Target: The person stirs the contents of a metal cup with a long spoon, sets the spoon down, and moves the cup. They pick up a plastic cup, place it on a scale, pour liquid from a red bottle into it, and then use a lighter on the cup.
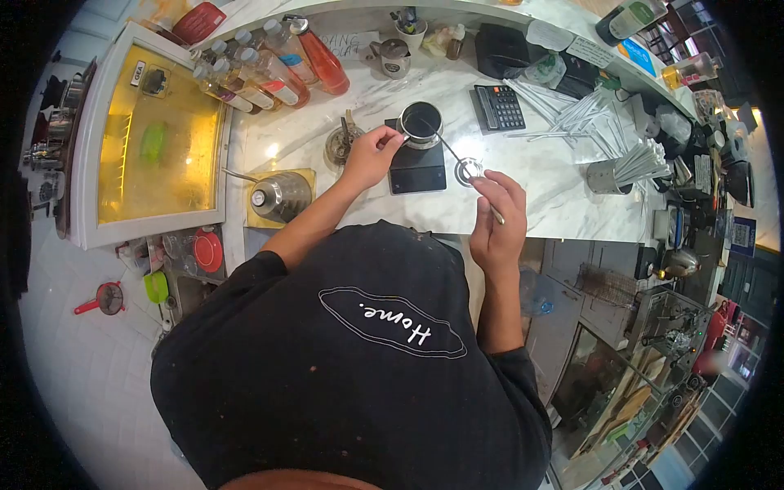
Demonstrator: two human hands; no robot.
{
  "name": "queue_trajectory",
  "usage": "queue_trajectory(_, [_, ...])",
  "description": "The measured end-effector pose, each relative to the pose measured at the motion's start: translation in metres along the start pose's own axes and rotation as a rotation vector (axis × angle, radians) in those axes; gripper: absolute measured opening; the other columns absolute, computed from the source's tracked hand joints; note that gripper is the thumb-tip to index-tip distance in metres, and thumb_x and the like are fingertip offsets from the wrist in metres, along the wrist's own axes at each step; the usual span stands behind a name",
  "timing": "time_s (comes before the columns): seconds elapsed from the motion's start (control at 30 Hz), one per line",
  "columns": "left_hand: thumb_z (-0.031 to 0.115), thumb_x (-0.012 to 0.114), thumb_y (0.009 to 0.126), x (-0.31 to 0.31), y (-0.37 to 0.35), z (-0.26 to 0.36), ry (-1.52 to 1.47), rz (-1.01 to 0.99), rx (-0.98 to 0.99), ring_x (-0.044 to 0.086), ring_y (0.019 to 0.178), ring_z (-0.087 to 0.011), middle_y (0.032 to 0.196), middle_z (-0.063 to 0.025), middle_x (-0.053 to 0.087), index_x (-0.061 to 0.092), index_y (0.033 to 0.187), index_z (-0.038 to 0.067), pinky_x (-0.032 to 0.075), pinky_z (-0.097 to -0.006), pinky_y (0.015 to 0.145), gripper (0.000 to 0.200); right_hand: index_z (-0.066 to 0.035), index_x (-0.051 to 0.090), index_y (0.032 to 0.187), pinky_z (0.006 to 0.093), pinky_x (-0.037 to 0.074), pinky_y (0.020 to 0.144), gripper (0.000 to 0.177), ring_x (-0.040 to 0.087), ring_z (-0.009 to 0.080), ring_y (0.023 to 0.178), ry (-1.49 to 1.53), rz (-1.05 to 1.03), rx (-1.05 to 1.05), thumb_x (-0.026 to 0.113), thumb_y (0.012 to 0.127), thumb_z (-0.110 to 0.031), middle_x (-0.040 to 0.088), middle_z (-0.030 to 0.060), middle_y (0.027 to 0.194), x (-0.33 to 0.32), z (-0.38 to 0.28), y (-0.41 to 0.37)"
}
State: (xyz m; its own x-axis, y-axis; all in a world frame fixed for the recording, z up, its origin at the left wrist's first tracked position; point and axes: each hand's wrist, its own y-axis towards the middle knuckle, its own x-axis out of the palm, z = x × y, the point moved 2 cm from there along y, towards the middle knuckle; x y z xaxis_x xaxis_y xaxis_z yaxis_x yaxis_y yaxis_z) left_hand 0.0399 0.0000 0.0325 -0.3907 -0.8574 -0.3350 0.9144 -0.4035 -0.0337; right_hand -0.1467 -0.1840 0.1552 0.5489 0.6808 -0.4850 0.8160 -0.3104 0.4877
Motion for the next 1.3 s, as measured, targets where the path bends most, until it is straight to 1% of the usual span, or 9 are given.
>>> queue_trajectory(0.23, [0.030, 0.067, 0.100, 0.001, -0.002, -0.002, 0.045, -0.048, -0.038, 0.066, 0.072, -0.0183, 0.082, -0.0106, 0.072, 0.072, 0.102, 0.002, 0.053, -0.0332, 0.070, 0.028, -0.002, 0.070, 0.111, 0.0420, 0.050, 0.097, 0.019, 0.064, 0.0344, 0.115, -0.046, -0.016, -0.015, 0.061, 0.096, 0.003, 0.073, 0.0140, 0.111, 0.003, 0.002, -0.008])
queue_trajectory(0.3, [0.028, 0.065, 0.103, 0.002, -0.003, -0.004, -0.010, -0.045, -0.035, 0.059, 0.072, -0.0102, 0.081, -0.0034, 0.070, 0.071, 0.104, 0.002, 0.048, -0.0292, 0.068, 0.027, -0.002, 0.070, 0.111, 0.0420, 0.050, 0.098, 0.019, 0.064, 0.0340, 0.115, -0.062, -0.031, -0.013, 0.062, 0.095, 0.004, 0.073, 0.0137, 0.112, 0.003, -0.002, -0.008])
queue_trajectory(0.33, [0.028, 0.065, 0.103, 0.003, -0.003, -0.007, -0.010, -0.045, -0.036, 0.059, 0.072, -0.0102, 0.081, -0.0034, 0.070, 0.071, 0.104, 0.002, 0.048, -0.0292, 0.068, 0.027, -0.002, 0.070, 0.111, 0.0420, 0.050, 0.098, 0.019, 0.064, 0.0340, 0.115, -0.061, -0.032, -0.012, 0.062, 0.095, 0.004, 0.073, 0.0137, 0.112, 0.003, -0.003, -0.007])
queue_trajectory(0.4, [0.029, 0.067, 0.101, 0.005, -0.003, -0.010, -0.023, -0.015, 0.000, 0.065, 0.071, -0.0177, 0.082, -0.0104, 0.072, 0.071, 0.103, 0.002, 0.052, -0.0328, 0.068, 0.027, -0.002, 0.070, 0.111, 0.0417, 0.051, 0.098, 0.019, 0.064, 0.0335, 0.114, -0.077, -0.047, -0.016, 0.063, 0.095, 0.003, 0.073, 0.0133, 0.112, 0.003, -0.005, -0.008])
queue_trajectory(0.63, [0.027, 0.068, 0.100, 0.004, -0.005, -0.005, -0.045, -0.003, 0.004, 0.065, 0.071, -0.0169, 0.081, -0.0099, 0.071, 0.070, 0.102, 0.002, 0.052, -0.0320, 0.068, 0.025, -0.002, 0.070, 0.110, 0.0415, 0.050, 0.098, 0.018, 0.065, 0.0336, 0.115, -0.095, -0.058, -0.014, 0.063, 0.094, 0.003, 0.073, 0.0134, 0.111, 0.002, -0.011, -0.005])
queue_trajectory(0.7, [0.026, 0.066, 0.103, 0.003, -0.005, -0.002, -0.016, -0.036, -0.037, 0.065, 0.079, -0.0124, 0.084, -0.0060, 0.072, 0.070, 0.103, 0.001, 0.051, -0.0296, 0.075, 0.026, -0.003, 0.071, 0.109, 0.0416, 0.050, 0.098, 0.018, 0.065, 0.0335, 0.115, -0.105, -0.063, -0.007, 0.064, 0.094, 0.004, 0.073, 0.0139, 0.111, 0.003, -0.012, -0.005])
queue_trajectory(0.8, [0.026, 0.066, 0.102, 0.003, -0.006, -0.002, -0.012, -0.030, -0.019, 0.064, 0.078, -0.0125, 0.084, -0.0060, 0.072, 0.070, 0.103, 0.001, 0.051, -0.0298, 0.074, 0.025, -0.003, 0.071, 0.109, 0.0412, 0.050, 0.098, 0.018, 0.065, 0.0333, 0.117, -0.073, -0.035, 0.031, 0.064, 0.093, 0.004, 0.073, 0.0144, 0.112, 0.006, -0.012, -0.007])
queue_trajectory(1.03, [0.026, 0.066, 0.102, 0.003, -0.006, 0.001, 0.011, -0.013, -0.026, 0.064, 0.076, -0.0131, 0.083, -0.0063, 0.072, 0.070, 0.103, 0.002, 0.051, -0.0302, 0.073, 0.025, -0.002, 0.072, 0.108, 0.0411, 0.050, 0.098, 0.017, 0.064, 0.0329, 0.121, -0.136, -0.039, 0.006, 0.064, 0.094, 0.003, 0.074, 0.0151, 0.114, 0.008, -0.010, -0.013])
queue_trajectory(1.3, [0.027, 0.067, 0.101, 0.004, -0.007, 0.000, 0.032, 0.016, 0.002, 0.065, 0.074, -0.0144, 0.082, -0.0073, 0.073, 0.070, 0.102, 0.002, 0.052, -0.0314, 0.073, 0.025, -0.001, 0.074, 0.108, 0.0400, 0.052, 0.097, 0.016, 0.063, 0.0328, 0.121, -0.099, -0.025, 0.069, 0.063, 0.096, 0.002, 0.072, 0.0199, 0.117, 0.006, -0.011, -0.014])
